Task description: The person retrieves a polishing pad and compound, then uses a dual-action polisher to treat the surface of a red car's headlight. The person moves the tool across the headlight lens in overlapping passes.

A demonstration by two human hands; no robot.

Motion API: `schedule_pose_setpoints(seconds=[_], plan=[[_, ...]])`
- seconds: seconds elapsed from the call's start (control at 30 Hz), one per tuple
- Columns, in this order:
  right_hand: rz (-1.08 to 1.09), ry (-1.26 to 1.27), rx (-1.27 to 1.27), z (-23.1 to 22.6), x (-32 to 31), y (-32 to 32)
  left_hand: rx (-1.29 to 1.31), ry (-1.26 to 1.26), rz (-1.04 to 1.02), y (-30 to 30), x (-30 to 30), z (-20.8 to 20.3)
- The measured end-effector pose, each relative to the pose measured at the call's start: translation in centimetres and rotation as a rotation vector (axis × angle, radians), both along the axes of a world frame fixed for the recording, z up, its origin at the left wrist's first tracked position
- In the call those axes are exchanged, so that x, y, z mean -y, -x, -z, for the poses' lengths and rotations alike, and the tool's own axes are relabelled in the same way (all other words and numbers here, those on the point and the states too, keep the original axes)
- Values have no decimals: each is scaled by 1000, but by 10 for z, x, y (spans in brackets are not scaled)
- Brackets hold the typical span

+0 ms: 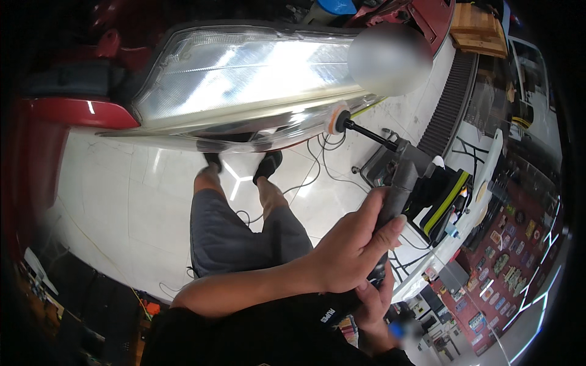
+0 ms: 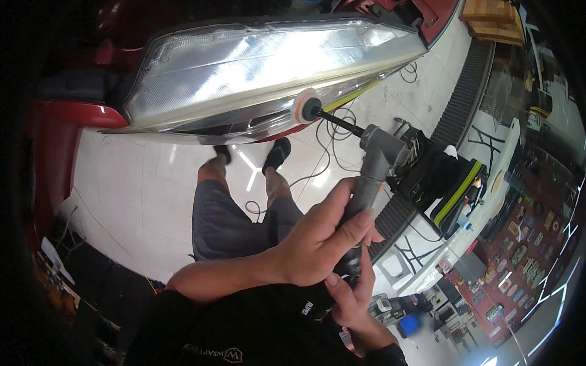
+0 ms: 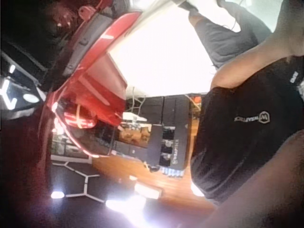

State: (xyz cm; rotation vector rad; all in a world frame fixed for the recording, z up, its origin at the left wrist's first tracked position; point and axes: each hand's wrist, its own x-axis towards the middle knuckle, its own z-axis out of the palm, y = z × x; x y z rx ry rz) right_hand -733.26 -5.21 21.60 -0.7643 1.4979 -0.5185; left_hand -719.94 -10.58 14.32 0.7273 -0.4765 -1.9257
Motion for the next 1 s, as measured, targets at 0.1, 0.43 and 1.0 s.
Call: schedule_pose_setpoints(seconds=[0.1, 0.43, 1.0], plan=[[67, -138, 46, -8, -1, -18, -50, -21, 51, -12, -2, 5], [215, -229, -97, -48, 6, -105, -249, -6, 115, -58, 2, 3], [281, -133, -185, -23, -24, -142, -284, -69, 269, -78, -12, 18]])
